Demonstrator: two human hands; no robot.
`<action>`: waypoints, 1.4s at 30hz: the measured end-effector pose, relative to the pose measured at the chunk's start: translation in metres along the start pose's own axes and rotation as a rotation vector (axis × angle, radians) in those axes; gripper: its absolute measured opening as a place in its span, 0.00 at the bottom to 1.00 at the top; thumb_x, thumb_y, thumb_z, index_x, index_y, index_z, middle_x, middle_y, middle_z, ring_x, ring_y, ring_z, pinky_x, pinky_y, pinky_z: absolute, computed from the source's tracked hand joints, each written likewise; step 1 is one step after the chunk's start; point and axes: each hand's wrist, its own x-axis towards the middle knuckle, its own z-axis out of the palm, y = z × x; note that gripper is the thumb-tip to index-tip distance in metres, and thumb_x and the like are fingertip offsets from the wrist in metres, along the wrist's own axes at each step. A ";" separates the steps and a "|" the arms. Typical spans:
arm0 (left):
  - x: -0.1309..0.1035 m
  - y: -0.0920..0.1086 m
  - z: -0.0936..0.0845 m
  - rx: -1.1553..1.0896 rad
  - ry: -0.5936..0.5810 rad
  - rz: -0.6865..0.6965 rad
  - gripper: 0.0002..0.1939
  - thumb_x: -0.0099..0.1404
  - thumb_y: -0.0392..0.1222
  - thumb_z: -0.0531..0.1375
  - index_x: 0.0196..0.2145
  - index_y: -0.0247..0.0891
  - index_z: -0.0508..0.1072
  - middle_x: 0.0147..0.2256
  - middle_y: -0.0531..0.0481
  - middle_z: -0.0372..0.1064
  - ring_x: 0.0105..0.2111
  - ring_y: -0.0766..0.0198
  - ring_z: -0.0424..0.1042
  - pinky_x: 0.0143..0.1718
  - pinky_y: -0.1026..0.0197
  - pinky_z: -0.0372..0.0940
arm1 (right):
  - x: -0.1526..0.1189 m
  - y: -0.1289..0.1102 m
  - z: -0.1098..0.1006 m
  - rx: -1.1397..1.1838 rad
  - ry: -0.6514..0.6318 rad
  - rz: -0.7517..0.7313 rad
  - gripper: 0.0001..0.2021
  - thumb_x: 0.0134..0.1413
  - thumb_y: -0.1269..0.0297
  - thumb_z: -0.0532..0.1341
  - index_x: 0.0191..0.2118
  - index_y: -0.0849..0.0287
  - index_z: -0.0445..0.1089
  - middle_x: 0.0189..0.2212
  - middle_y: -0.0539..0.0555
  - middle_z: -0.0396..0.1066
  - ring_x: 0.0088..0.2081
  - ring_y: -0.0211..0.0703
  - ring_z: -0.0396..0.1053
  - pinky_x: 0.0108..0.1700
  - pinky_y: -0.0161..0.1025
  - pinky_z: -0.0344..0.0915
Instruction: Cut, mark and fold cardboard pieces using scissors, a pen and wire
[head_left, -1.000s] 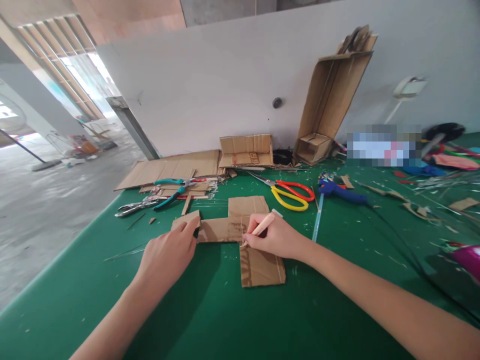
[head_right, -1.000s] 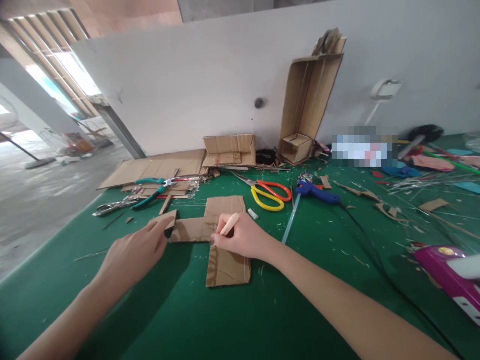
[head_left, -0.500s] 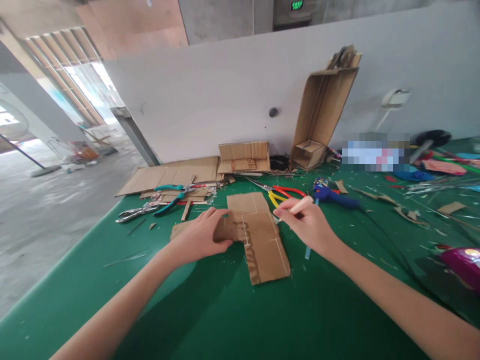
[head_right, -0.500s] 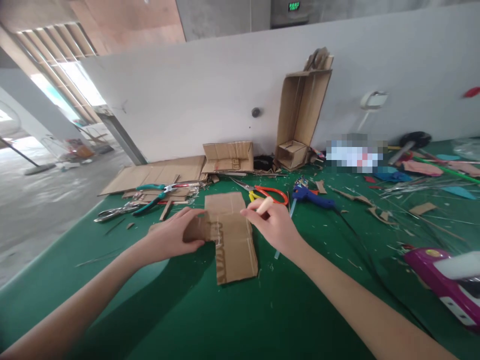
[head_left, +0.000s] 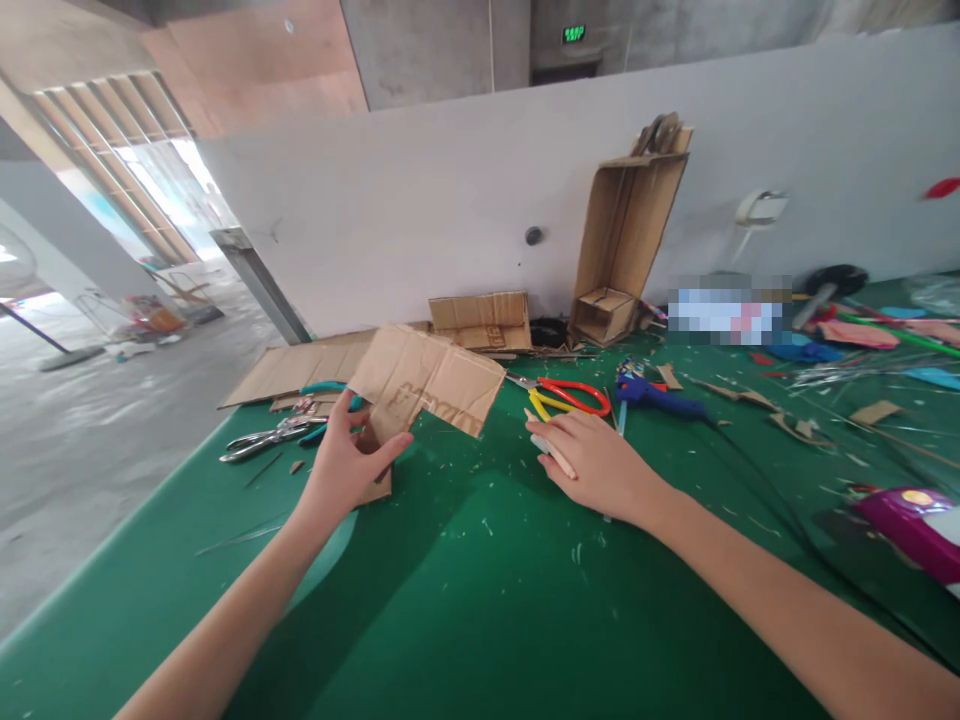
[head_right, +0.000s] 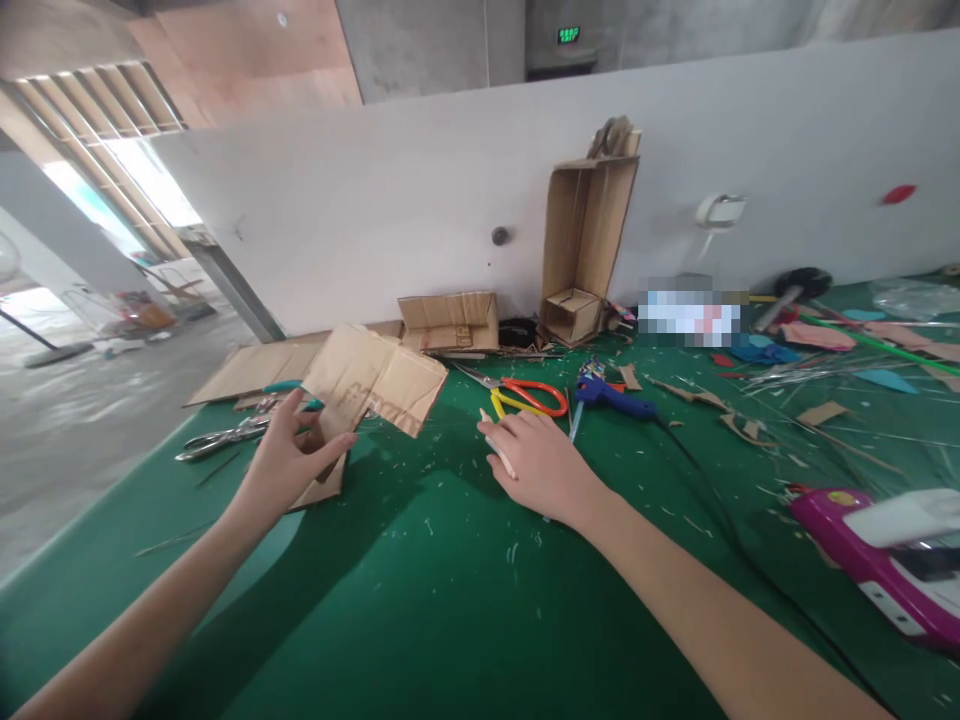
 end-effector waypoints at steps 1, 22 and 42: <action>-0.001 0.000 0.000 0.063 -0.045 0.009 0.51 0.48 0.58 0.64 0.62 0.37 0.47 0.42 0.45 0.64 0.29 0.61 0.69 0.33 0.54 0.67 | 0.001 -0.003 0.001 -0.034 -0.019 -0.001 0.18 0.56 0.68 0.56 0.52 0.64 0.67 0.41 0.61 0.72 0.44 0.54 0.68 0.47 0.53 0.65; -0.070 0.093 0.083 -0.905 -0.586 -0.305 0.13 0.60 0.48 0.60 0.34 0.35 0.65 0.31 0.52 0.65 0.27 0.69 0.69 0.24 0.65 0.69 | 0.000 -0.044 -0.005 0.590 0.368 0.048 0.18 0.56 0.73 0.54 0.52 0.55 0.64 0.47 0.56 0.71 0.47 0.43 0.70 0.48 0.42 0.67; -0.032 0.069 0.070 -0.718 -0.515 -0.140 0.18 0.61 0.46 0.58 0.46 0.41 0.59 0.36 0.48 0.73 0.27 0.64 0.75 0.25 0.63 0.69 | -0.007 -0.033 -0.025 0.837 0.156 0.178 0.11 0.60 0.63 0.53 0.43 0.56 0.71 0.29 0.51 0.75 0.31 0.39 0.73 0.31 0.34 0.68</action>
